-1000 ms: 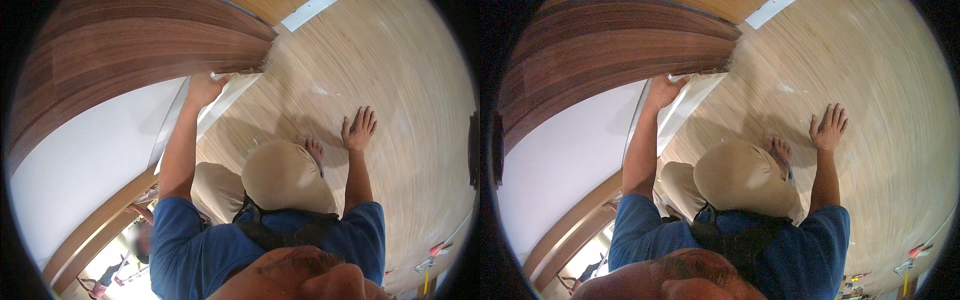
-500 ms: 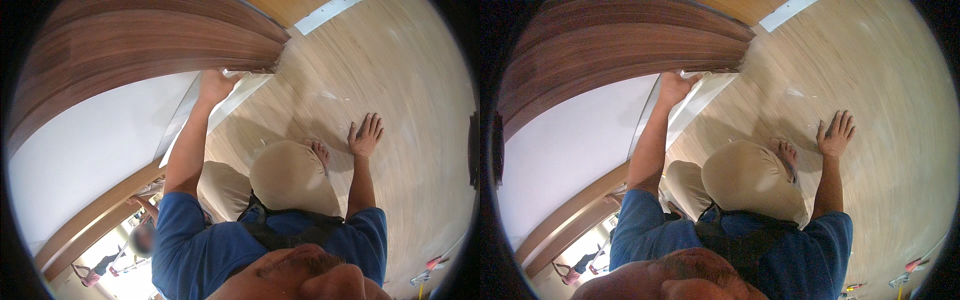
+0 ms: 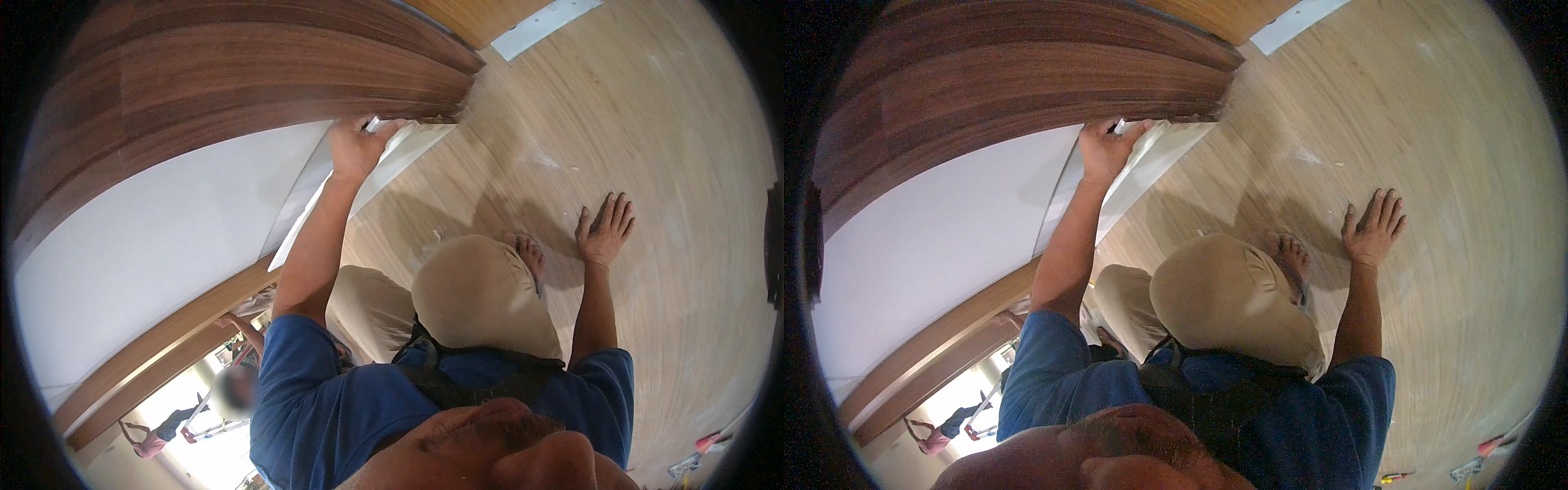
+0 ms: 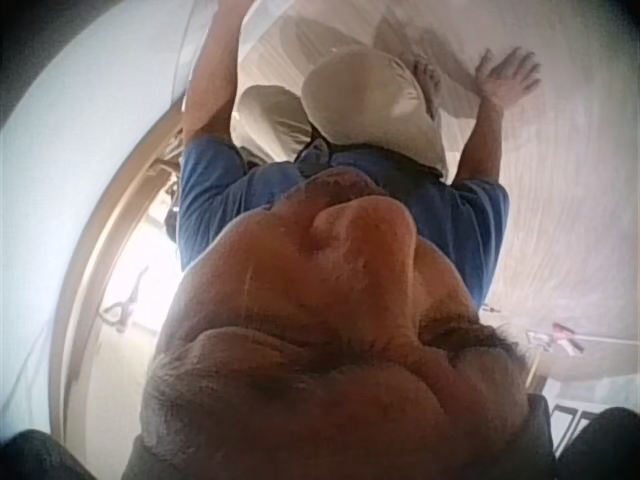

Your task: The person fits a white skirting board into a corner, removes it, and then measures and marks it on the floor using a tape measure and marker. The person handles the skirting board, tape measure, and marker.

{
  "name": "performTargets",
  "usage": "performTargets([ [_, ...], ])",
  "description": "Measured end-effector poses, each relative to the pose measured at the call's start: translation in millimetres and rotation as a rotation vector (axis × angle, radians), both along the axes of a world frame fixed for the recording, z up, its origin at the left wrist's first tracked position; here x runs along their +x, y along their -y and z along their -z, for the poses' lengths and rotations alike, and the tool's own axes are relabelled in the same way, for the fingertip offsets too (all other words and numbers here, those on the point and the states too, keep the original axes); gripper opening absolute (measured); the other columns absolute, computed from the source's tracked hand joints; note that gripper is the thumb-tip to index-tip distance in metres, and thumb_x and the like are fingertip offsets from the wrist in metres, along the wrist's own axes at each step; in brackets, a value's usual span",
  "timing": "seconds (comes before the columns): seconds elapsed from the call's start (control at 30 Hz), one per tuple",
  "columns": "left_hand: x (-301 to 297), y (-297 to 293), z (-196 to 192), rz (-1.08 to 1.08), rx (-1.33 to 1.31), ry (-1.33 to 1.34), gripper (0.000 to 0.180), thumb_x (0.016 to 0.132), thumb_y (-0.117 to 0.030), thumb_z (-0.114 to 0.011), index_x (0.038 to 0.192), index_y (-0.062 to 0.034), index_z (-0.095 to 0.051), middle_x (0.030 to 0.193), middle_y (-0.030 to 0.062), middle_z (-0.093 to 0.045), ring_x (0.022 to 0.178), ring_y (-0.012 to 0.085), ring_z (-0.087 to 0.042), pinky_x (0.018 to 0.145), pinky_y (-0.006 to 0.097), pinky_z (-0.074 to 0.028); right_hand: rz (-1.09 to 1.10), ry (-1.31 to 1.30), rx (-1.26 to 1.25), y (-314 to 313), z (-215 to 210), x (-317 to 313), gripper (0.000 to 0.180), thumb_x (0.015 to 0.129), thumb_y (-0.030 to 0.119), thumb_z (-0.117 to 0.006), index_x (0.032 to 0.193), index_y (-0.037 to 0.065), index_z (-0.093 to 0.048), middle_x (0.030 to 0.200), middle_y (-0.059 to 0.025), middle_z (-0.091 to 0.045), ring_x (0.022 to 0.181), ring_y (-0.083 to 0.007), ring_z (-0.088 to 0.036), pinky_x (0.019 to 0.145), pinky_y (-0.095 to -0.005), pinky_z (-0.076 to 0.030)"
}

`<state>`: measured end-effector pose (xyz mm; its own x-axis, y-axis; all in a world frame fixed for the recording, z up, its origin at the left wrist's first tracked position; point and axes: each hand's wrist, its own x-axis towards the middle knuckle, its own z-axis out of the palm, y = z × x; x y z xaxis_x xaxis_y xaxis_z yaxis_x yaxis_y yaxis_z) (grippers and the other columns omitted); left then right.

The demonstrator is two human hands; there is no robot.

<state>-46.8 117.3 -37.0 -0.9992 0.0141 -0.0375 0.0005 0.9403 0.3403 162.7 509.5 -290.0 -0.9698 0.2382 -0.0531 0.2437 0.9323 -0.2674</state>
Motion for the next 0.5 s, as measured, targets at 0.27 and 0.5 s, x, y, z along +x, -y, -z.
performTargets([
  [0.27,-12.4,10.6,3.8,0.095,-0.055,0.250,0.045,0.084,-0.034,-0.078,0.115,-0.0031,-0.070,0.119,0.0192,-0.069,0.114,0.0349,-0.063,0.097,0.042,-0.048,0.000,0.008,-0.028,0.7,-1.6,-1.6,0.074,0.097,0.053,-0.050,0.155,0.010,-0.036,0.164,-0.0139,-0.026,0.153,-0.0344,-0.018,0.123,-0.0548,-0.009],
  [0.5,-30.1,7.6,-9.7,-0.007,-0.133,0.612,0.074,0.083,-0.043,-0.078,0.139,-0.0007,-0.052,0.139,0.0273,-0.055,0.132,0.0392,-0.052,0.109,0.042,-0.041,0.001,-0.005,-0.021,-0.8,0.2,-0.8,0.073,0.097,0.053,-0.050,0.155,0.010,-0.036,0.164,-0.0142,-0.026,0.153,-0.0348,-0.018,0.123,-0.0549,-0.009],
])
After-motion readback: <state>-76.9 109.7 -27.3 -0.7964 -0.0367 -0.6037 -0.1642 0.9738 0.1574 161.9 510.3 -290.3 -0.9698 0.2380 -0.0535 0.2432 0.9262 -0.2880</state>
